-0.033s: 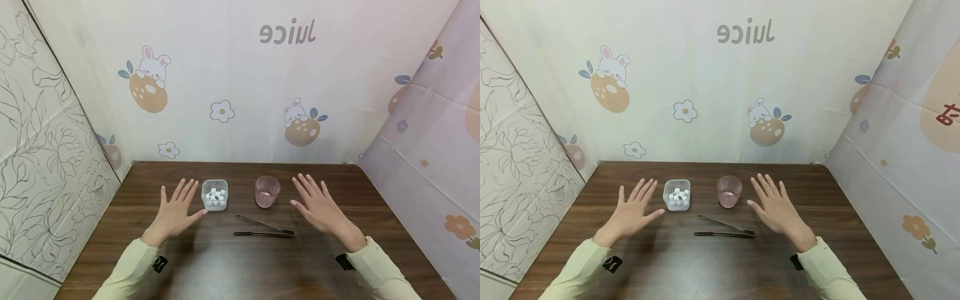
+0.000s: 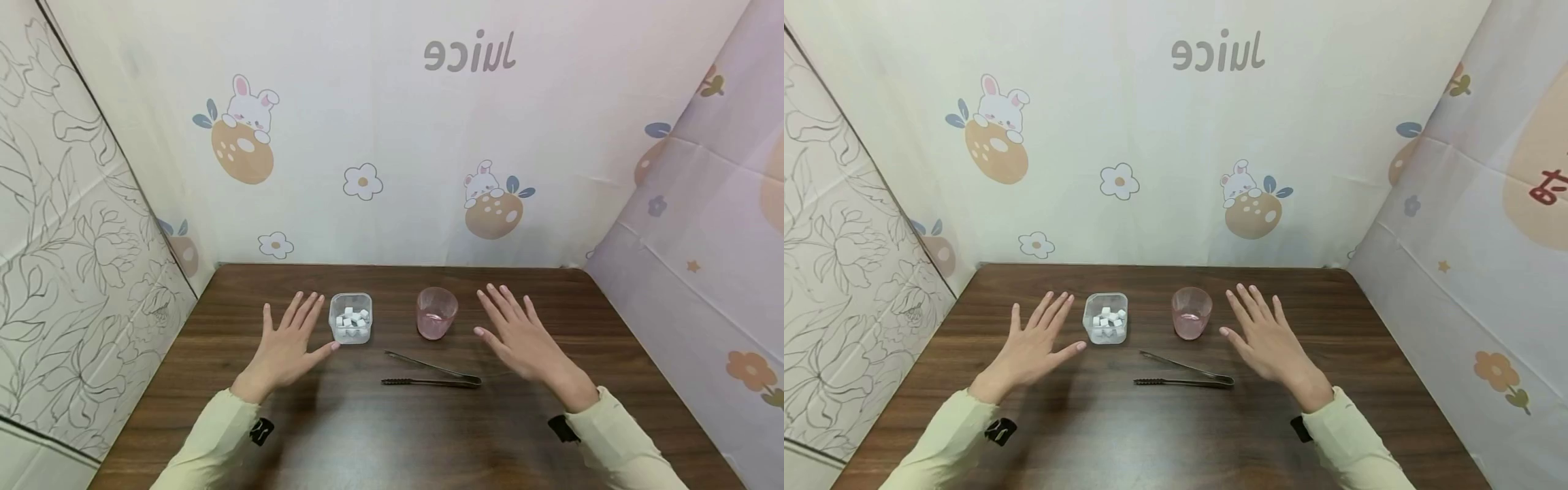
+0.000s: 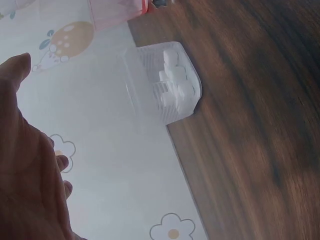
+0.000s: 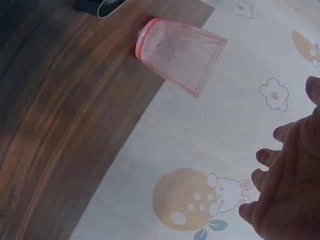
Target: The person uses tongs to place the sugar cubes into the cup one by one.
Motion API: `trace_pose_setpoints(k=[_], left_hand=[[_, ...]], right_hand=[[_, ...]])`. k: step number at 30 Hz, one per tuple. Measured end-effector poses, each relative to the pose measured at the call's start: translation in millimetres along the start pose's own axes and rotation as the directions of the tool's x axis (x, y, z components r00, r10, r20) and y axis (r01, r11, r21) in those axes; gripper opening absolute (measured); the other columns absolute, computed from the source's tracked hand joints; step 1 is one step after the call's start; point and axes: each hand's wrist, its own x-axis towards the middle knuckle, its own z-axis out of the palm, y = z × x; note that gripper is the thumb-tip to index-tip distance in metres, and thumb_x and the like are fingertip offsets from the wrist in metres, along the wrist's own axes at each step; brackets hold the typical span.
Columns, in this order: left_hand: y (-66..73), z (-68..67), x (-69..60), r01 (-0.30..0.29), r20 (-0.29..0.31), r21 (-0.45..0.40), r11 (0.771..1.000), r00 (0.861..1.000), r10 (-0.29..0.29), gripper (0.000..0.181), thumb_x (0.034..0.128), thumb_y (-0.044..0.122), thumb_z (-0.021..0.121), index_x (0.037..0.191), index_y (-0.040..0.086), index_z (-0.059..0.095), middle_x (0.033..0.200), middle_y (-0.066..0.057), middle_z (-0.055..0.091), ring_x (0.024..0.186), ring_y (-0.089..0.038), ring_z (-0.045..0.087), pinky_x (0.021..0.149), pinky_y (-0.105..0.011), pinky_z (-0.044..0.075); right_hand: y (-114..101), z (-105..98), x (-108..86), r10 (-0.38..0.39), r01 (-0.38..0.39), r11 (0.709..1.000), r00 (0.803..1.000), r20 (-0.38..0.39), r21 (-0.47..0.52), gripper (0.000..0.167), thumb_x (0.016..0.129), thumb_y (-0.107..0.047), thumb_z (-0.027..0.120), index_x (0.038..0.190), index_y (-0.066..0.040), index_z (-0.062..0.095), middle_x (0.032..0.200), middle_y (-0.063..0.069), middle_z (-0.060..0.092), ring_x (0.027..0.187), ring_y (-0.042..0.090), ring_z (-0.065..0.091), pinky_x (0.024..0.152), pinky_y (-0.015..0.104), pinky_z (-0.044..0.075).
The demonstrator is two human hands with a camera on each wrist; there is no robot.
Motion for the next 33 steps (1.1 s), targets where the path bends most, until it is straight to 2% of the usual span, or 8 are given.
trace_pose_setpoints(k=[8,11,15,18,21,23,28,33], left_hand=[[-0.8,1.6,1.2,0.005,-0.004,-0.002,1.000,1.000,-0.005,0.090,0.0872,0.066,0.047,0.153,0.012,0.018,0.157,-0.007,0.020,0.144,-0.027,0.010,0.104,-0.067,-0.004],[-2.5,3.4,1.8,0.007,0.003,-0.019,1.000,1.000,-0.006,0.091,0.0869,0.065,0.048,0.153,0.011,0.017,0.157,-0.007,0.019,0.144,-0.027,0.009,0.104,-0.067,-0.005],[-6.5,8.1,5.6,-0.014,0.005,-0.072,0.997,1.000,0.015,0.097,0.0845,0.063,0.055,0.153,0.008,0.014,0.158,-0.009,0.017,0.144,-0.028,0.007,0.105,-0.066,-0.001],[-11.6,14.7,12.5,-0.047,0.000,-0.141,0.989,0.999,0.048,0.104,0.0808,0.059,0.063,0.153,0.005,0.010,0.158,-0.012,0.014,0.144,-0.030,0.006,0.108,-0.062,0.004],[-18.3,26.4,23.5,-0.077,0.001,-0.236,0.969,0.997,0.080,0.113,0.0761,0.054,0.072,0.152,0.003,0.005,0.158,-0.015,0.010,0.144,-0.032,0.005,0.110,-0.057,0.010],[-23.1,35.6,31.4,-0.076,0.013,-0.312,0.947,0.996,0.084,0.119,0.0731,0.050,0.077,0.152,0.004,0.000,0.158,-0.015,0.006,0.144,-0.031,0.003,0.111,-0.054,0.013],[-30.7,54.9,47.8,-0.010,0.066,-0.471,0.882,0.997,0.047,0.129,0.0678,0.044,0.083,0.152,0.013,-0.009,0.159,-0.010,-0.003,0.144,-0.028,0.000,0.110,-0.052,0.018],[-34.7,72.2,58.0,0.035,0.089,-0.561,0.827,0.996,0.018,0.134,0.0648,0.041,0.086,0.152,0.015,-0.012,0.158,-0.013,-0.003,0.143,-0.031,0.002,0.109,-0.054,0.020]], right_hand=[[1.1,12.5,0.9,-0.020,0.021,0.999,0.999,-0.046,0.026,0.066,0.100,-0.044,0.042,0.152,-0.007,0.022,0.157,0.016,0.015,0.144,0.032,0.004,0.109,0.059,0.001],[-1.6,14.4,0.3,-0.017,0.018,1.000,1.000,-0.026,0.021,0.067,0.100,-0.044,0.042,0.151,-0.007,0.022,0.157,0.016,0.016,0.143,0.033,0.006,0.108,0.059,0.002],[-6.9,16.7,-1.7,-0.026,0.026,0.999,1.000,0.006,0.025,0.068,0.100,-0.045,0.042,0.152,-0.007,0.020,0.157,0.015,0.015,0.143,0.034,0.007,0.109,0.060,0.004],[-10.3,20.5,-1.6,-0.052,0.052,0.998,0.999,0.006,0.030,0.069,0.099,-0.045,0.043,0.152,-0.007,0.020,0.156,0.015,0.017,0.143,0.034,0.009,0.109,0.059,0.005],[-11.8,27.6,-0.1,-0.091,0.091,0.995,0.996,-0.009,0.033,0.070,0.098,-0.044,0.046,0.152,-0.007,0.021,0.155,0.016,0.022,0.141,0.036,0.015,0.109,0.058,0.009],[-12.7,33.6,1.8,-0.128,0.128,0.991,0.992,-0.021,0.035,0.070,0.098,-0.043,0.048,0.151,-0.006,0.022,0.152,0.017,0.027,0.139,0.038,0.021,0.109,0.057,0.013],[-15.8,48.8,5.9,-0.197,0.198,0.980,0.980,-0.035,0.031,0.070,0.097,-0.041,0.051,0.150,-0.003,0.025,0.145,0.020,0.037,0.131,0.038,0.034,0.106,0.054,0.025],[-19.7,60.9,7.4,-0.181,0.181,0.983,0.983,-0.004,0.021,0.070,0.096,-0.043,0.053,0.149,-0.004,0.029,0.138,0.018,0.042,0.125,0.035,0.041,0.101,0.053,0.033]])
